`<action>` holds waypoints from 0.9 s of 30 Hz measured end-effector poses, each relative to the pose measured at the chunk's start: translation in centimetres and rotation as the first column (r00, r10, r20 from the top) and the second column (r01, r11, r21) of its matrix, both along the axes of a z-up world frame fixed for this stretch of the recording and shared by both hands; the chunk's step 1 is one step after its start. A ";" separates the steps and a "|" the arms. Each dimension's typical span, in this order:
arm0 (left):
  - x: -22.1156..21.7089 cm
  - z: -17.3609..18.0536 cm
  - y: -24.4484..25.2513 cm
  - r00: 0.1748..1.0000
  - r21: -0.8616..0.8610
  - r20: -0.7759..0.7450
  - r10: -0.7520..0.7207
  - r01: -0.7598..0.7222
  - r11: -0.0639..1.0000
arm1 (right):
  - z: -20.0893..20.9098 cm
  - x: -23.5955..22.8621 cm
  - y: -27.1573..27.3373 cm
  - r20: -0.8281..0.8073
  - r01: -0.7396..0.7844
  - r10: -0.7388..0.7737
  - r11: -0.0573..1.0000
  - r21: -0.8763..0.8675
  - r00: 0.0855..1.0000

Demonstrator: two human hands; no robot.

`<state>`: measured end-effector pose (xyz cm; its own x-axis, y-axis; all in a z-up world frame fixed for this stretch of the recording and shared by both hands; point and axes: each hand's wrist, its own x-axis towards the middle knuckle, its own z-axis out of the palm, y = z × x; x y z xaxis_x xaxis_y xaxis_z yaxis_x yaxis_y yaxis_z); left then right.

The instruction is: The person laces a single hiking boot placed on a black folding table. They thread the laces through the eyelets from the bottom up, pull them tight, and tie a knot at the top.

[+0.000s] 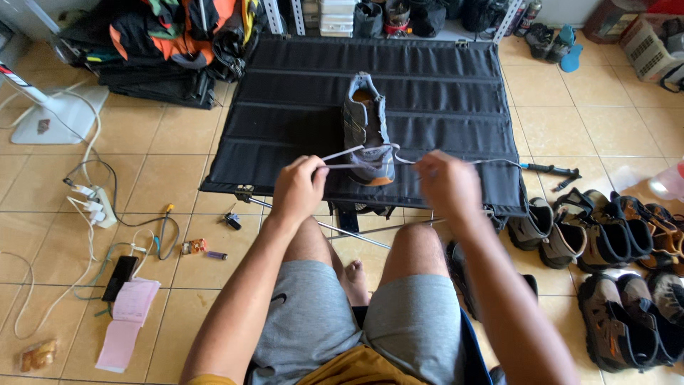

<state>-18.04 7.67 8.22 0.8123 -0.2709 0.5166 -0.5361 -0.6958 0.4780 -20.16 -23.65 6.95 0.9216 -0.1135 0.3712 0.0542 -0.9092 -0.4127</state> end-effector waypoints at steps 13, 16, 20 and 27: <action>4.1 0.4 -2.1 0.994 -0.670 -0.041 -0.098 0.045 0.741 | 8.3 1.1 -12.3 0.001 -0.114 0.118 0.960 0.256 0.993; 4.9 -0.4 -2.3 0.971 -0.830 -0.132 -0.199 0.002 0.558 | 9.2 0.3 -11.8 -0.149 0.046 0.022 0.898 0.437 0.989; 5.7 -2.1 -1.4 0.948 -0.876 -0.294 -0.120 -0.217 0.430 | 6.7 2.0 -11.0 -0.041 -0.089 0.156 0.739 0.668 0.987; 8.9 -8.4 1.3 0.885 -0.784 -0.465 -0.008 -0.408 0.468 | 4.9 4.4 -3.1 0.001 -0.253 0.304 0.790 0.559 0.953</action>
<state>-9.18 8.94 -0.22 0.9451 0.3234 0.0467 -0.0837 0.1015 0.9913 -15.81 -26.74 11.88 0.9693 -0.0075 0.2456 0.2117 -0.4821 -0.8501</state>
